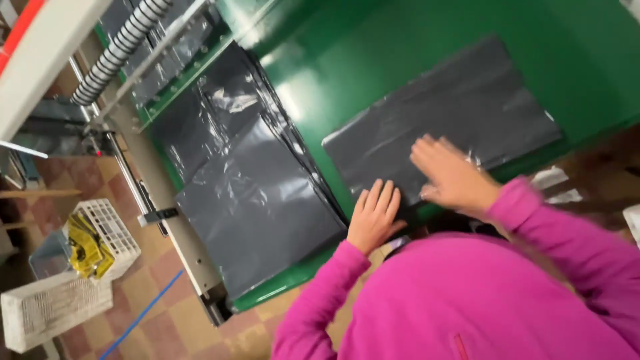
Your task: Manually folding and stacking black plastic shipping bags coming off a conveyor belt system.
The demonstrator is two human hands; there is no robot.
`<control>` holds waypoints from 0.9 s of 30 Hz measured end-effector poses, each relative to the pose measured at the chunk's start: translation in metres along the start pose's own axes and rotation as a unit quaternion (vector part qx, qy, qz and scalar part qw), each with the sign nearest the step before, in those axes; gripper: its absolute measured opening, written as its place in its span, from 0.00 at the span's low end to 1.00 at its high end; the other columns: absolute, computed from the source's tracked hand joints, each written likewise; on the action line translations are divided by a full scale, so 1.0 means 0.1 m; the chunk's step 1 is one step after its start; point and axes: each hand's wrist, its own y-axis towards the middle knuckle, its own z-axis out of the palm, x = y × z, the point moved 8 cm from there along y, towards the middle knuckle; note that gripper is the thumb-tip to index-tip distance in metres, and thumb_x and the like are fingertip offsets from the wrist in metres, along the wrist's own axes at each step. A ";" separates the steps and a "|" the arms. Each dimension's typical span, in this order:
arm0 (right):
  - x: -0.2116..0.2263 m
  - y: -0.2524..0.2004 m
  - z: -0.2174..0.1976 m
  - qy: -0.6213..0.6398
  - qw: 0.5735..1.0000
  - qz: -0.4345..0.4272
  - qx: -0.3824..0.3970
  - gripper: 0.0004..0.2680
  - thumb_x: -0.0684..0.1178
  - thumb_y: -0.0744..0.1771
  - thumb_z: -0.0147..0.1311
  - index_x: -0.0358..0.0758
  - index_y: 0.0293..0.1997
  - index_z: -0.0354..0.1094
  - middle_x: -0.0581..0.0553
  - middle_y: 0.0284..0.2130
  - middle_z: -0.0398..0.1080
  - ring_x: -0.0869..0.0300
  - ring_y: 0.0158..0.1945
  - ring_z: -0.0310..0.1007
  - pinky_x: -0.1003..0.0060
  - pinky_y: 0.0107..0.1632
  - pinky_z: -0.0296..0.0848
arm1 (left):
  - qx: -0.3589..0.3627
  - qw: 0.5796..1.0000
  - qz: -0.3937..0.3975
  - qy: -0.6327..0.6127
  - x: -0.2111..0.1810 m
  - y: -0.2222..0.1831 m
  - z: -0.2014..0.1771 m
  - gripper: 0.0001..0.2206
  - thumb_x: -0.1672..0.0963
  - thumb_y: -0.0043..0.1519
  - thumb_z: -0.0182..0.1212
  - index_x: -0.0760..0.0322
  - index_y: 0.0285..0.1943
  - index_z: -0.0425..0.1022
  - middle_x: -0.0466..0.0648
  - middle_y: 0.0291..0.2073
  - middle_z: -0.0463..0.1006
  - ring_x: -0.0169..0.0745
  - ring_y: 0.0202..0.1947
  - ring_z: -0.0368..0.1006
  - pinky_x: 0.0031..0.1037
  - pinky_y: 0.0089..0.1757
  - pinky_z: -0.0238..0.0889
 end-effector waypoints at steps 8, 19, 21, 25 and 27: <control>0.00 -0.67 1.35 0.391 0.893 -0.082 -0.207 0.21 0.39 0.58 0.58 0.42 0.59 0.70 0.35 0.64 0.67 0.47 0.68 0.65 0.55 0.66 0.66 | 0.324 0.861 0.161 -0.359 -0.20 0.91 0.44 0.22 0.44 0.66 0.49 0.59 0.40 0.84 0.54 0.41 0.85 0.47 0.44 0.79 0.37 0.49 0.70; -1.23 -0.82 1.71 0.895 0.386 0.205 -0.094 0.20 0.55 0.73 0.39 0.34 0.73 0.52 0.40 0.72 0.58 0.51 0.71 0.61 0.52 0.71 0.59 | 0.000 0.937 -0.088 -0.338 0.82 1.70 0.82 0.16 0.46 0.63 0.58 0.59 0.41 0.75 0.54 0.34 0.80 0.56 0.37 0.78 0.43 0.39 0.68; -1.33 -0.91 1.85 0.892 0.399 0.204 -0.061 0.21 0.55 0.73 0.40 0.33 0.74 0.51 0.39 0.72 0.58 0.51 0.72 0.61 0.51 0.72 0.58 | -0.094 0.961 -0.086 -0.245 0.72 1.52 0.65 0.14 0.47 0.62 0.60 0.60 0.39 0.73 0.55 0.32 0.79 0.59 0.36 0.77 0.47 0.39 0.68; -1.79 -1.03 1.91 0.704 0.636 0.250 -0.194 0.13 0.47 0.76 0.48 0.30 0.68 0.58 0.36 0.56 0.69 0.51 0.51 0.74 0.53 0.52 0.74 | -0.214 0.928 -0.157 -0.261 0.91 0.71 -0.06 0.18 0.49 0.60 0.66 0.64 0.49 0.72 0.54 0.43 0.78 0.58 0.47 0.74 0.43 0.47 0.68; -1.61 -0.95 1.66 0.590 0.721 0.239 -0.275 0.12 0.42 0.76 0.52 0.29 0.67 0.57 0.37 0.51 0.69 0.54 0.46 0.74 0.57 0.47 0.77 | -0.305 0.898 -0.164 -0.271 1.07 0.00 -0.60 0.22 0.49 0.56 0.69 0.65 0.53 0.73 0.55 0.47 0.76 0.58 0.51 0.71 0.42 0.51 0.66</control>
